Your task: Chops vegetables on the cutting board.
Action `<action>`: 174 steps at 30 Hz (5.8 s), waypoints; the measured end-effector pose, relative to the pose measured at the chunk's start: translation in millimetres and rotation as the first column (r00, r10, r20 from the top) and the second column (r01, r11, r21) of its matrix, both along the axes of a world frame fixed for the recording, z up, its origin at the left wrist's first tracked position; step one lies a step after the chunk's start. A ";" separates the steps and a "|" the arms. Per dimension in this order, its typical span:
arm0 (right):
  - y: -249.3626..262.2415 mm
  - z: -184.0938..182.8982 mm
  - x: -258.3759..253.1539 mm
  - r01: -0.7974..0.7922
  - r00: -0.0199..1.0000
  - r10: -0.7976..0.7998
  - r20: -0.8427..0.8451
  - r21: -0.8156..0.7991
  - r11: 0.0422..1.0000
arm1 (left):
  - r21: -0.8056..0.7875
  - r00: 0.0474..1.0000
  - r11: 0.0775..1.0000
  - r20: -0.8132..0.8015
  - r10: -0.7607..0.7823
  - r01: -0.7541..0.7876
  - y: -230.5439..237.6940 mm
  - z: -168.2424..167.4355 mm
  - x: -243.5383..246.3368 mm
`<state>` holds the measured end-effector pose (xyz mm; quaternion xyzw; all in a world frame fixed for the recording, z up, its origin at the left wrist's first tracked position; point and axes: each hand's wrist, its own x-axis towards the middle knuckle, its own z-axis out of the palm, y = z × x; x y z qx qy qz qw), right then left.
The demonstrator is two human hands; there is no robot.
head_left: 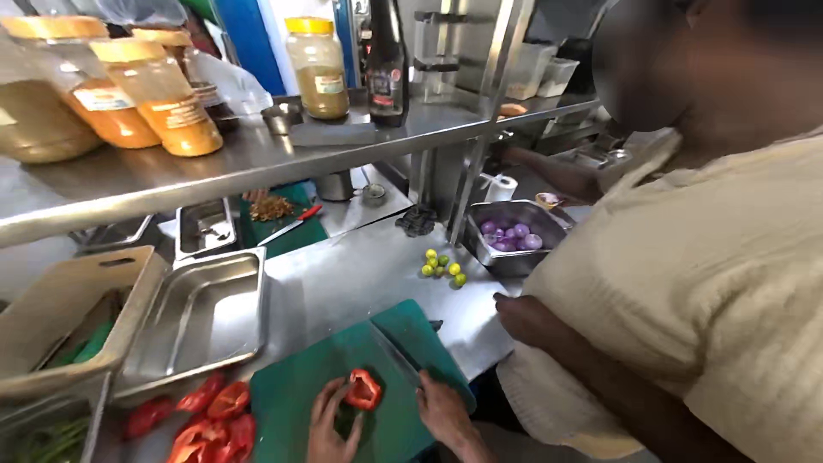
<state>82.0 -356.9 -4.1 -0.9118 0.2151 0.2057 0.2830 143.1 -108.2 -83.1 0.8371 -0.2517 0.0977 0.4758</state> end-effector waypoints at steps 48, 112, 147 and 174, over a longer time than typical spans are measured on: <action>37.8 64.6 0.1 -0.421 0.898 0.385 -0.211 -0.161 0.893 | 0.356 0.945 0.876 -0.153 -0.289 0.325 17.9 37.6 17.7; 59.5 25.6 -17.7 -0.449 0.863 0.418 -0.284 -0.052 0.892 | 0.334 0.926 0.881 -0.291 -0.240 0.334 12.6 37.1 2.3; -13.9 50.6 -58.4 0.057 0.985 -0.096 0.141 0.257 0.965 | 0.387 0.850 0.760 0.170 0.498 -0.522 67.8 154.5 128.5; 39.5 20.4 -48.2 -0.358 0.897 0.347 -0.273 0.010 0.934 | 0.364 0.915 0.901 -0.396 -0.081 0.237 -12.3 45.9 -9.7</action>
